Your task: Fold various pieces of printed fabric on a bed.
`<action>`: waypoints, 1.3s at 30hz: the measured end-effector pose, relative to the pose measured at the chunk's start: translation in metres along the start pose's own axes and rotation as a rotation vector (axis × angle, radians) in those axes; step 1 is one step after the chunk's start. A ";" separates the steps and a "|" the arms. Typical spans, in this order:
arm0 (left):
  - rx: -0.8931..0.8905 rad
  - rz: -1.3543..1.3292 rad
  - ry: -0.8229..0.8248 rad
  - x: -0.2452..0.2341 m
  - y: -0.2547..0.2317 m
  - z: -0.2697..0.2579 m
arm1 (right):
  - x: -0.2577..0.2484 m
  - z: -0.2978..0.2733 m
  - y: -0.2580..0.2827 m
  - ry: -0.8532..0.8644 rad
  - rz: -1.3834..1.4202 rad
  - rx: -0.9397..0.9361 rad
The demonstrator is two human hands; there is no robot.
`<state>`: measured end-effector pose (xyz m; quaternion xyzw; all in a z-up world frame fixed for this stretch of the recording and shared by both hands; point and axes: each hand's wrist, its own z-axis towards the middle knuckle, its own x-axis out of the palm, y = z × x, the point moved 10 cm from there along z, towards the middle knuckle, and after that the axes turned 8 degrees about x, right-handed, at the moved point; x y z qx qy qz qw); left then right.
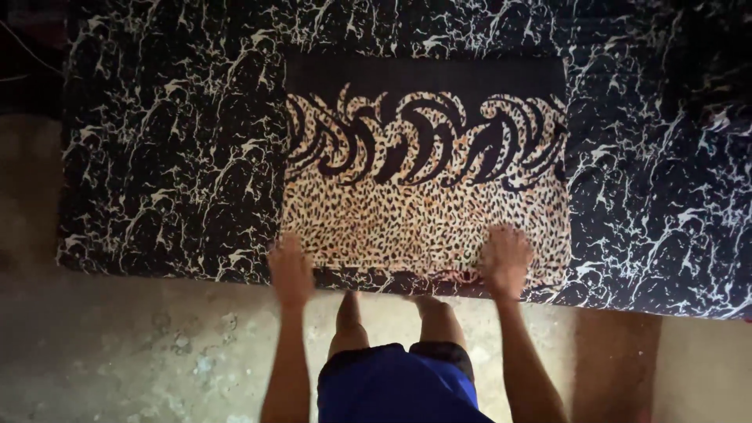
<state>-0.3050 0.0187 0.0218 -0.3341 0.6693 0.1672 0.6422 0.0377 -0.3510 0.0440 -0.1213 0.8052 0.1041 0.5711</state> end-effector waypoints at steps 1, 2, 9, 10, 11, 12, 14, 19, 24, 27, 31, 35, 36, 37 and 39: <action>0.032 0.058 -0.146 -0.008 0.022 -0.008 | -0.003 0.006 -0.037 0.097 -0.017 0.209; 0.028 0.058 -0.151 0.002 0.041 -0.012 | 0.024 0.012 -0.069 0.093 -0.018 0.204; -0.353 -0.491 -0.173 0.031 0.100 -0.019 | 0.047 0.026 -0.201 -0.451 0.302 0.468; -0.262 -0.513 -0.257 0.034 0.095 -0.013 | 0.052 0.029 -0.211 -0.390 0.394 0.529; -0.263 -0.518 -0.255 0.023 0.083 -0.007 | 0.060 0.033 -0.219 -0.392 0.389 0.529; -0.311 -0.673 -0.215 0.022 0.075 0.000 | 0.071 0.041 -0.227 -0.360 0.467 0.521; -0.356 -0.831 -0.174 0.036 0.070 0.011 | 0.084 0.053 -0.239 -0.330 0.544 0.509; -0.519 -1.048 -0.169 0.073 0.085 0.019 | 0.122 0.066 -0.239 -0.078 1.137 0.447; -0.426 -0.884 -0.051 0.078 0.093 0.015 | 0.107 0.052 -0.231 -0.060 1.177 0.473; -0.357 -0.991 -0.083 0.081 0.093 0.016 | 0.102 0.049 -0.230 -0.068 1.230 0.470; -0.387 -0.943 -0.125 0.082 0.098 0.011 | 0.063 0.039 -0.211 -0.180 1.083 0.456; -0.298 -0.243 -0.291 -0.032 0.036 0.006 | 0.005 0.026 -0.141 -0.411 0.708 0.284; -0.236 -0.392 -0.379 -0.051 0.015 0.005 | -0.012 0.020 -0.109 -0.383 0.684 0.245; -0.172 -0.541 -0.468 -0.071 -0.003 0.004 | -0.028 0.014 -0.075 -0.355 0.660 0.206; -0.223 -0.974 -0.193 -0.009 -0.033 0.026 | -0.046 0.009 -0.008 -0.358 0.581 0.075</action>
